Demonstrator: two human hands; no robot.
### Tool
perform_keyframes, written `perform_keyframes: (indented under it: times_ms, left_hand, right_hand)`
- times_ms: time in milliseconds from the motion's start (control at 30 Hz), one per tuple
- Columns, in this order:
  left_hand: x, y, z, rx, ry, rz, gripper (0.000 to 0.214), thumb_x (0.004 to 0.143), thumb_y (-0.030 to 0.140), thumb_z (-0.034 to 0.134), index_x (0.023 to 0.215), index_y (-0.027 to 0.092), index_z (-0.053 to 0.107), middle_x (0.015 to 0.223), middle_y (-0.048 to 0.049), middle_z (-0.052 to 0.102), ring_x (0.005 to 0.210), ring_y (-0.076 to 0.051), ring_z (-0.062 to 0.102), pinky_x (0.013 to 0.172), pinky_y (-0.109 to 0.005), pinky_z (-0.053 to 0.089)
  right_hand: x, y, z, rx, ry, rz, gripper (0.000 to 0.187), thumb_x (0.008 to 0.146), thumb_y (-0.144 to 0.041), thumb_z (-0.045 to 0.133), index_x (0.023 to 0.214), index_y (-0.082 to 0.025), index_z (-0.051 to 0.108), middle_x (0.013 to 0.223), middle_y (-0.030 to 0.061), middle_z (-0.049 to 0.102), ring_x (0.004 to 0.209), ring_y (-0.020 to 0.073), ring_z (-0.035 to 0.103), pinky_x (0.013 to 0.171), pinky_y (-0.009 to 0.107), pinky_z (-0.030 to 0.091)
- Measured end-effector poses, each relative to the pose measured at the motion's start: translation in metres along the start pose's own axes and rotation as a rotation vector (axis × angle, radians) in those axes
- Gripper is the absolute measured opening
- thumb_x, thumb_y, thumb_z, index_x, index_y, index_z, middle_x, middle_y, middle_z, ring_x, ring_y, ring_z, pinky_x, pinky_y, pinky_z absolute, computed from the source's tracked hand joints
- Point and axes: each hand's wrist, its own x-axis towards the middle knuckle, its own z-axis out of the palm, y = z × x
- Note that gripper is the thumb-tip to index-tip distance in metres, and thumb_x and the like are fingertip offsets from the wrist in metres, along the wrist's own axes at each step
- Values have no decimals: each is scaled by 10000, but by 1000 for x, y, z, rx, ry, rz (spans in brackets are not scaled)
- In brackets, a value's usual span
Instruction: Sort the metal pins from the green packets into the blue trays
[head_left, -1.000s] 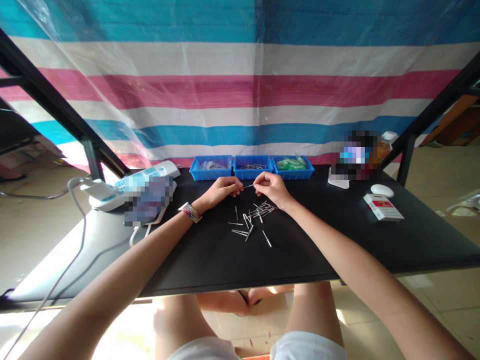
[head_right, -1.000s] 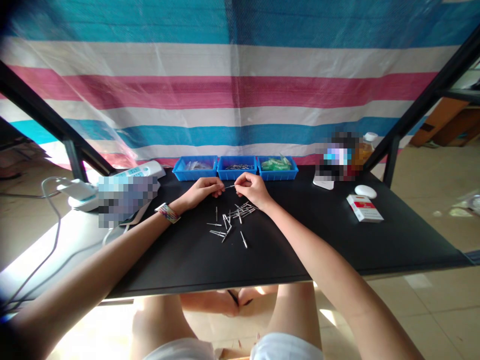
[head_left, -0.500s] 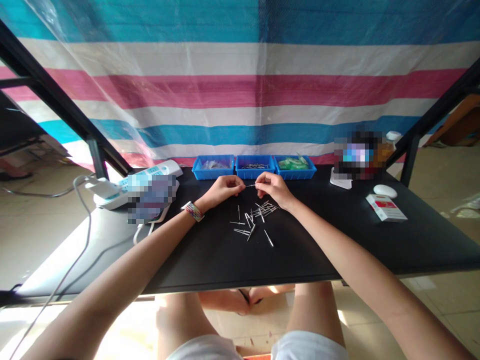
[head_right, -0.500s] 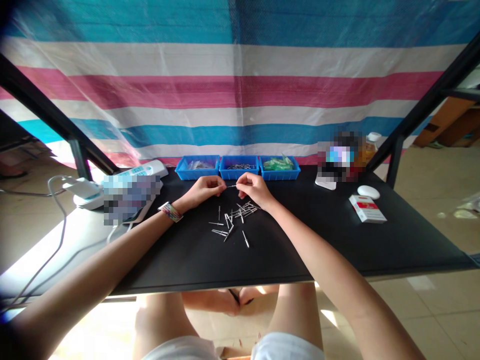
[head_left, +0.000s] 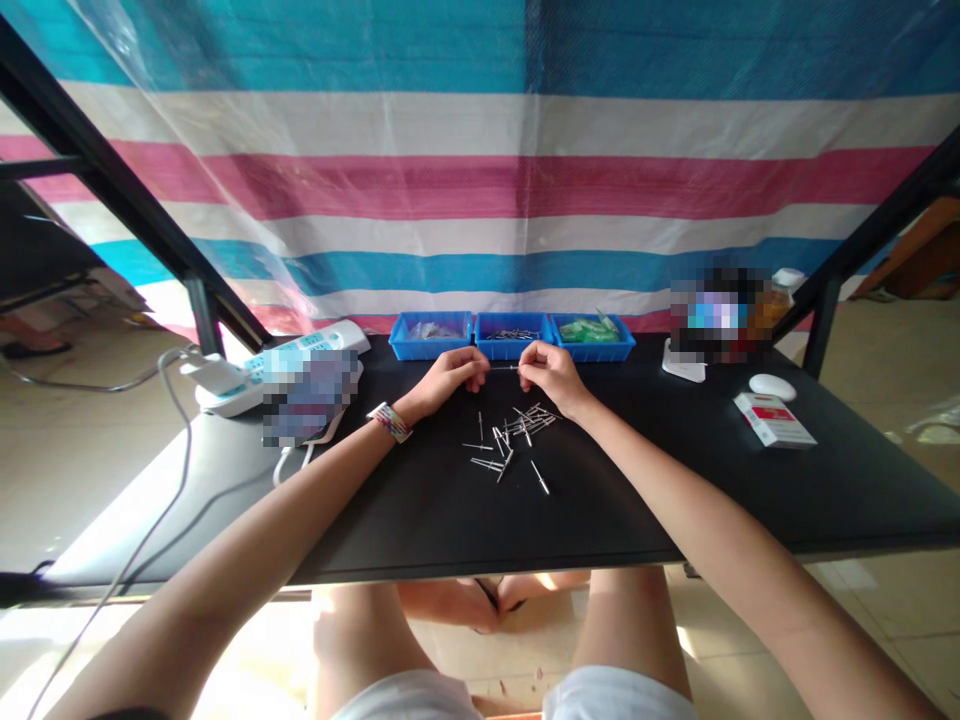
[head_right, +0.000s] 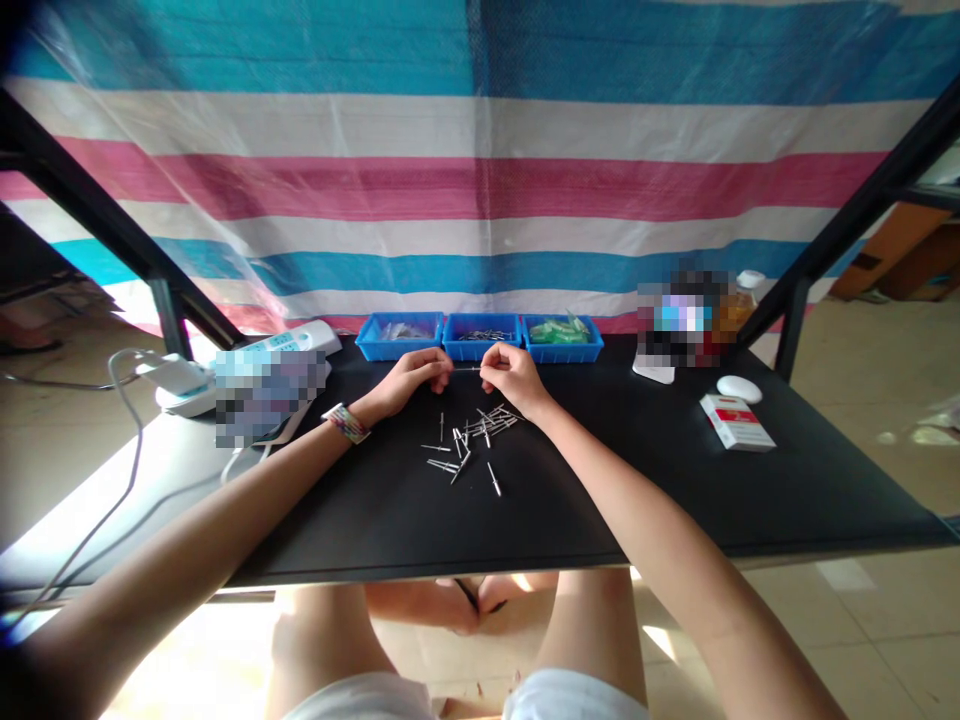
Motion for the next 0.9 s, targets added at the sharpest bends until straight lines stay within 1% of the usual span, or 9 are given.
perform_keyframes:
  times_ms: [133,233,300,367,467,533,600,700,900]
  left_hand:
    - [-1,-1,-2,-82,-7,13,291,908,431,664,954,144,651,737,-15,659,615,-130,609,611,-252,471]
    - [-2,-1,-2,-93,-5,9,279,898,413,664,964,142,651,737,-16,658,611,-130,607,602,-251,468]
    - [-2,0,-1,-96,3,3,275,886,409,665,962,145,651,726,-14,656,601,-130,603,595,-252,467]
    - [-2,0,-1,-98,13,-2,271,876,405,664,953,145,650,713,-12,653,592,-130,598,593,-253,469]
    - [-2,0,0,-105,26,5,255,874,388,653,946,143,647,698,-6,647,579,-126,586,590,-252,471]
    - [-1,-1,0,-113,33,17,243,877,375,651,951,143,643,693,0,641,574,-122,578,590,-249,471]
    - [-1,-3,-1,-120,36,26,236,880,365,650,959,142,642,691,4,636,576,-119,575,592,-245,470]
    - [-1,-4,-1,-117,35,33,233,891,361,649,964,140,649,691,3,629,590,-120,574,602,-244,476]
    - [-2,0,-1,-90,27,36,254,907,384,649,984,141,657,716,-1,634,604,-121,576,607,-244,482]
  right_hand:
    - [16,-6,-4,-32,204,-89,210,747,-361,793,827,-202,680,682,-23,665,538,130,621,544,271,544]
    - [21,-7,-11,-167,213,-68,320,816,-471,764,975,-193,760,645,-17,641,468,124,533,448,264,437]
    - [17,-8,-13,-305,203,-116,276,865,-459,731,904,-191,781,577,-20,584,489,132,501,468,266,398]
    - [7,-8,-10,-443,124,-182,211,889,-376,717,802,-193,777,584,-8,585,550,144,517,526,275,408]
    - [-12,-11,4,-616,-187,-291,114,885,-202,701,847,-204,809,749,17,671,630,148,560,627,292,462]
    - [-21,-12,15,-713,-384,-389,218,881,-93,666,932,-224,833,900,44,700,791,179,630,770,319,517]
    - [-26,-12,23,-788,-486,-451,316,887,-29,638,1004,-240,842,1003,69,697,985,223,648,914,358,529]
    - [-25,-11,29,-849,-534,-473,344,896,-2,636,1038,-238,842,1069,88,689,1091,246,636,973,376,531]
    - [-18,-9,24,-892,-524,-482,194,889,-56,711,914,-218,815,1021,69,684,998,215,650,898,332,524]
